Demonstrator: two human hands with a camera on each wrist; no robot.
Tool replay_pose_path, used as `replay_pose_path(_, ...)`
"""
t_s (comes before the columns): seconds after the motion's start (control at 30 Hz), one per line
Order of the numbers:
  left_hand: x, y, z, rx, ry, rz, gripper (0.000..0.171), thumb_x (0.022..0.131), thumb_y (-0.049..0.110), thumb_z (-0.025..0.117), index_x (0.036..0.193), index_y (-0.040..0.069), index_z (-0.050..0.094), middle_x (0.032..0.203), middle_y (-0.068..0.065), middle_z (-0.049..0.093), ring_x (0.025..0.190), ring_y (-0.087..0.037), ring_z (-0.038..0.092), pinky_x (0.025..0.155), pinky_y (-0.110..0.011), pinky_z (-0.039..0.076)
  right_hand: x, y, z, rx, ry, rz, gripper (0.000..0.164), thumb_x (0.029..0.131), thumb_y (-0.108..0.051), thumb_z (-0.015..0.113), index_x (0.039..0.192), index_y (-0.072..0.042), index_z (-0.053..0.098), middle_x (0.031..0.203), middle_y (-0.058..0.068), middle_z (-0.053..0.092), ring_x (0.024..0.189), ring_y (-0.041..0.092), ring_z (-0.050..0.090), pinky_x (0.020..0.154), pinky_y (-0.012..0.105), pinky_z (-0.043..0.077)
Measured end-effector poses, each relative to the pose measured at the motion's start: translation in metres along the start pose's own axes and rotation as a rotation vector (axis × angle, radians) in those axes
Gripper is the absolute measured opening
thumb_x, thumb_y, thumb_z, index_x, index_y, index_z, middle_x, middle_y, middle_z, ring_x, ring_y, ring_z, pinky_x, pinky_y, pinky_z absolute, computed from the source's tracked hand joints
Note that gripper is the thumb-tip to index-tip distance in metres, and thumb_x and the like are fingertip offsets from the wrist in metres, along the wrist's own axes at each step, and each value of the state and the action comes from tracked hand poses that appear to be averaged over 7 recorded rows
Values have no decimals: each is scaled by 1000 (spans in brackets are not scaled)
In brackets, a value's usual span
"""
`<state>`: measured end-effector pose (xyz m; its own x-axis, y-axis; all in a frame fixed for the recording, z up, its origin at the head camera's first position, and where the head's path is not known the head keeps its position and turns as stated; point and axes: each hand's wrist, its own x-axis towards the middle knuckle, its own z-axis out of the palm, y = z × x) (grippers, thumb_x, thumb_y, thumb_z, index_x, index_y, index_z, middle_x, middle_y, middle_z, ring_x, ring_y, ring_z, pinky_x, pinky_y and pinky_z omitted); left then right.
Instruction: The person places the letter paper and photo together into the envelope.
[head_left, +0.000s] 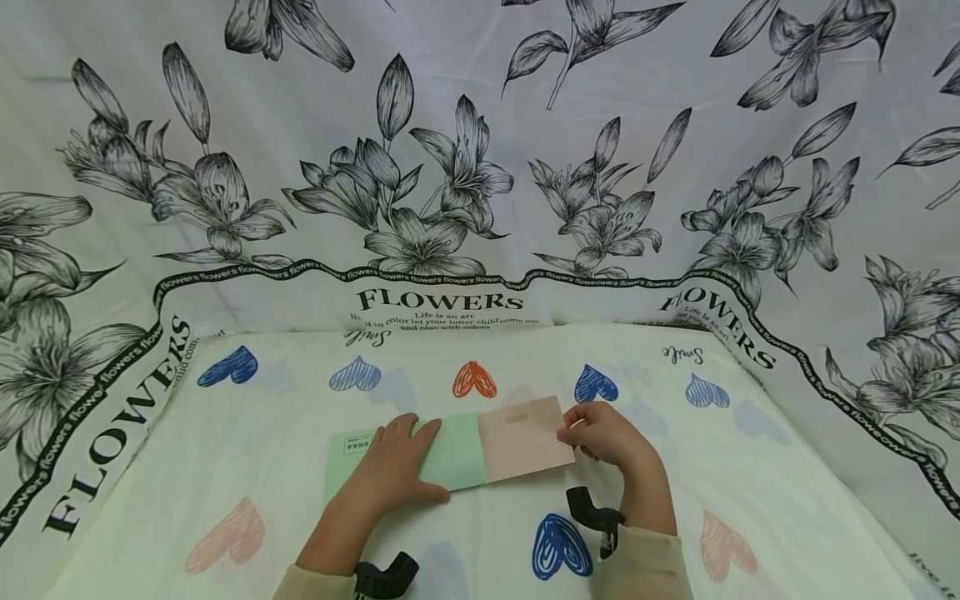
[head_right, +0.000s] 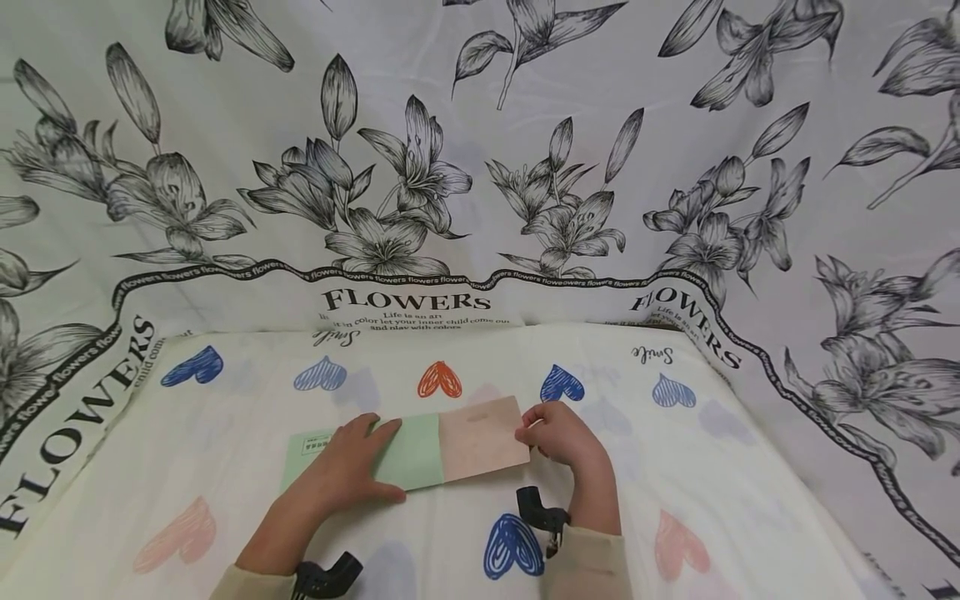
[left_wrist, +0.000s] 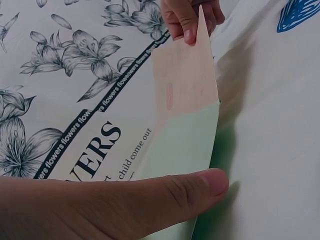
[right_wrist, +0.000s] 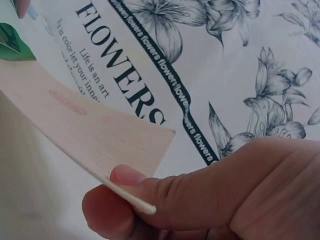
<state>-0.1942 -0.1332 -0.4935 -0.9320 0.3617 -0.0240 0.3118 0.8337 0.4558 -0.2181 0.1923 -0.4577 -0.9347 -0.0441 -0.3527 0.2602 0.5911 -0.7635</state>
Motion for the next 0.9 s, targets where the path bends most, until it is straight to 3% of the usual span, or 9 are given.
replay_pose_path(0.17, 1, 1, 0, 6, 14, 5, 99, 66, 45, 95, 147, 7, 54, 145, -25, 45, 140, -44, 38, 116, -63, 28, 3, 2, 2, 15, 15, -8, 13, 93, -10, 72, 104, -3, 69, 66, 8, 57, 55, 19, 49, 55, 30, 41)
replay_pose_path(0.23, 1, 1, -1, 7, 17, 7, 99, 66, 45, 95, 147, 7, 54, 145, -25, 45, 139, -44, 38, 116, -63, 29, 4, 2, 3, 4, 20, -3, 17, 95, -11, 71, 108, -1, 68, 73, 8, 62, 60, 20, 55, 57, 32, 47)
replay_pose_path(0.37, 0, 0, 0, 1, 14, 9, 99, 65, 45, 96, 146, 6, 54, 143, -26, 46, 138, -44, 40, 115, -63, 30, 2, 3, 2, -113, 33, 25, 31, 99, -18, 66, 122, 3, 66, 94, 8, 71, 75, 22, 63, 67, 36, 55)
replay_pose_path(0.47, -1, -1, 1, -4, 7, 6, 99, 65, 46, 96, 146, 6, 55, 143, -26, 47, 138, -44, 40, 115, -63, 30, -1, 4, -1, -203, 44, 61, 36, 102, -21, 61, 127, 6, 65, 96, 9, 70, 80, 23, 62, 73, 38, 55)
replay_pose_path(0.57, 0, -2, 2, -5, 2, -1, 100, 65, 46, 95, 147, 6, 54, 143, -26, 47, 138, -43, 40, 116, -63, 29, -2, 4, -1, -247, 38, 77, 34, 102, -20, 60, 122, 7, 69, 88, 8, 65, 80, 22, 59, 72, 38, 53)
replay_pose_path(0.77, -1, -2, 2, -6, -4, -2, 100, 65, 47, 96, 147, 6, 54, 143, -26, 47, 138, -44, 40, 115, -64, 30, -1, -2, 11, -274, -6, 26, 23, 100, -20, 61, 94, -2, 75, 64, 2, 53, 63, 17, 48, 59, 31, 39)
replay_pose_path(0.9, -2, -1, 1, -6, -5, -1, 100, 65, 46, 96, 146, 5, 54, 143, -26, 47, 137, -44, 40, 115, -65, 30, -2, -9, 16, -288, -32, 8, 24, 100, -22, 61, 92, -3, 74, 66, 2, 56, 65, 17, 49, 60, 31, 40)
